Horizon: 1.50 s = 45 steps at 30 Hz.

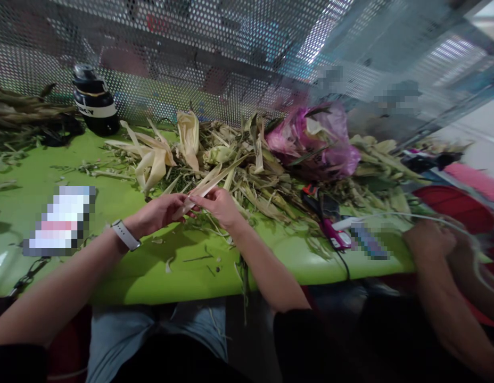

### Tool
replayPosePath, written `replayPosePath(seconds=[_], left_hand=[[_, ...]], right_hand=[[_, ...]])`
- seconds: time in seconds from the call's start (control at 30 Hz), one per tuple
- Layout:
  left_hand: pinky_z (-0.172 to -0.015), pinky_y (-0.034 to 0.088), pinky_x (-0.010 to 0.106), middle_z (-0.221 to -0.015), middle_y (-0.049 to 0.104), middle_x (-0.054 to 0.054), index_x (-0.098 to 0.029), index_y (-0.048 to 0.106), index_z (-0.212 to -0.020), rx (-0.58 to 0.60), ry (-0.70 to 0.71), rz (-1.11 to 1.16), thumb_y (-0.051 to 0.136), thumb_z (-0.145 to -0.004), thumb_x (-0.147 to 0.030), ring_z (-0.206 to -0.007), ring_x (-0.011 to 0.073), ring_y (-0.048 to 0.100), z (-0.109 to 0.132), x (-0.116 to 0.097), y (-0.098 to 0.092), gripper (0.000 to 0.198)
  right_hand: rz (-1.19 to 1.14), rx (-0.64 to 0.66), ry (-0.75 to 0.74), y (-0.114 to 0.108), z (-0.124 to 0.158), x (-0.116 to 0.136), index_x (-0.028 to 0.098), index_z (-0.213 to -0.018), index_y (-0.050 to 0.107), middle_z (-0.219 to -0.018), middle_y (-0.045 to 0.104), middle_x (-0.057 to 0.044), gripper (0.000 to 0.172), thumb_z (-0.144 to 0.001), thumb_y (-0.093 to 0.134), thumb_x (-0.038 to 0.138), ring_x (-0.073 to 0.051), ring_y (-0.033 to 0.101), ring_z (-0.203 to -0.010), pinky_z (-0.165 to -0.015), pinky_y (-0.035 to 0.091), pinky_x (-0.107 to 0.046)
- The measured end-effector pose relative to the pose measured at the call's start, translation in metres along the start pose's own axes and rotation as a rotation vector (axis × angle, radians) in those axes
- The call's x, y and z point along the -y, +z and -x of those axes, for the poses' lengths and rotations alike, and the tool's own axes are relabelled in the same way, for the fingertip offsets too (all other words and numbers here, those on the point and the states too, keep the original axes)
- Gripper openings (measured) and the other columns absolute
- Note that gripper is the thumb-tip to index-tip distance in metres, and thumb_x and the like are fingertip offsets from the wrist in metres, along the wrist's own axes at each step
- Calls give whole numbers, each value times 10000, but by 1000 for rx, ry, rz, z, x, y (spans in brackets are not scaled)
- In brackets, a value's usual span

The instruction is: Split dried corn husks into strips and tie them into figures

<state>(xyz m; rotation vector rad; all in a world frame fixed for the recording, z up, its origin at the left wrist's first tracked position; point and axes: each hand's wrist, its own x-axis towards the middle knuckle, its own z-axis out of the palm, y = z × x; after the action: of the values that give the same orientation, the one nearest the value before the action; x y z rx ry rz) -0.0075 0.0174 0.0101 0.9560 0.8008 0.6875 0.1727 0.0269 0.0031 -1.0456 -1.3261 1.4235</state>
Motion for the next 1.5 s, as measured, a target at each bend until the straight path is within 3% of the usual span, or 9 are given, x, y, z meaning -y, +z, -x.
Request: replayPosePath(seconds=[0.3, 0.43, 0.5, 0.7, 0.87, 1.07, 1.2, 1.33, 1.5], left_hand=[[-601, 408, 181, -949, 680, 40, -154, 625, -984, 52, 127, -228, 605, -856, -208, -720, 79, 578, 3, 1, 5, 140], [-570, 390, 181, -960, 686, 34, -173, 561, -1067, -8, 112, -126, 612, -848, -166, -680, 68, 576, 3, 0, 4, 224], [-580, 404, 184, -982, 691, 37, -186, 524, -1110, -45, 123, -79, 623, -847, -172, -706, 75, 598, 3, 1, 3, 281], [-573, 446, 179, -911, 704, 34, -185, 517, -1085, -30, 138, -74, 665, -822, -191, -709, 90, 643, 3, 4, 5, 301], [-607, 553, 250, -996, 733, 123, -158, 607, -1023, 22, 28, -237, 690, -817, -368, -860, 208, 715, 6, -3, 1, 305], [-473, 510, 169, -840, 749, 110, -119, 707, -819, 94, 48, -272, 718, -803, -315, -615, 129, 685, 12, -17, -9, 198], [-484, 511, 127, -839, 745, 83, -107, 717, -931, -75, 218, -22, 659, -851, -193, -566, 71, 648, 18, -33, -20, 131], [-468, 486, 97, -805, 739, 76, -84, 712, -918, -292, 318, 119, 603, -875, -140, -551, 51, 632, 21, -43, -24, 130], [-463, 466, 101, -781, 738, 74, -88, 696, -897, -355, 356, 147, 649, -837, -142, -566, 62, 649, 21, -41, -24, 93]], right_hand=[[62, -18, -64, 1, -2, -5, 171, -872, 611, -711, 648, -3, 445, -610, 798, 478, -133, 592, -621, -599, 494, -270], [77, -305, -283, -6, -8, -8, 236, -1126, 483, -1047, 631, -59, 641, -629, 800, 486, -152, 629, -813, -726, 540, -286], [82, -424, -329, -10, -10, -8, 242, -1185, 447, -1058, 604, -63, 676, -661, 769, 522, -146, 619, -795, -699, 538, -277], [191, -48, -105, -7, -4, -7, 175, -881, 623, -641, 578, 11, 438, -723, 686, 580, -102, 499, -512, -477, 400, -241], [229, -180, -191, -3, 3, -1, 174, -625, 591, -508, 471, 42, 370, -758, 678, 508, -78, 409, -466, -464, 331, -236], [8, -189, -171, -4, -1, 2, 194, -761, 603, -552, 495, 58, 338, -720, 699, 515, -69, 410, -455, -452, 357, -222], [-16, -166, -111, -5, -5, -6, 200, -836, 623, -599, 533, 52, 360, -726, 676, 539, -67, 422, -462, -457, 380, -215], [182, 75, -20, 2, -5, -17, 178, -814, 644, -650, 595, 21, 300, -709, 702, 453, -89, 490, -528, -478, 400, -215], [593, 276, -97, 14, -8, -24, 154, -839, 692, -749, 672, -16, 200, -782, 638, 338, -108, 557, -636, -595, 430, -226]])
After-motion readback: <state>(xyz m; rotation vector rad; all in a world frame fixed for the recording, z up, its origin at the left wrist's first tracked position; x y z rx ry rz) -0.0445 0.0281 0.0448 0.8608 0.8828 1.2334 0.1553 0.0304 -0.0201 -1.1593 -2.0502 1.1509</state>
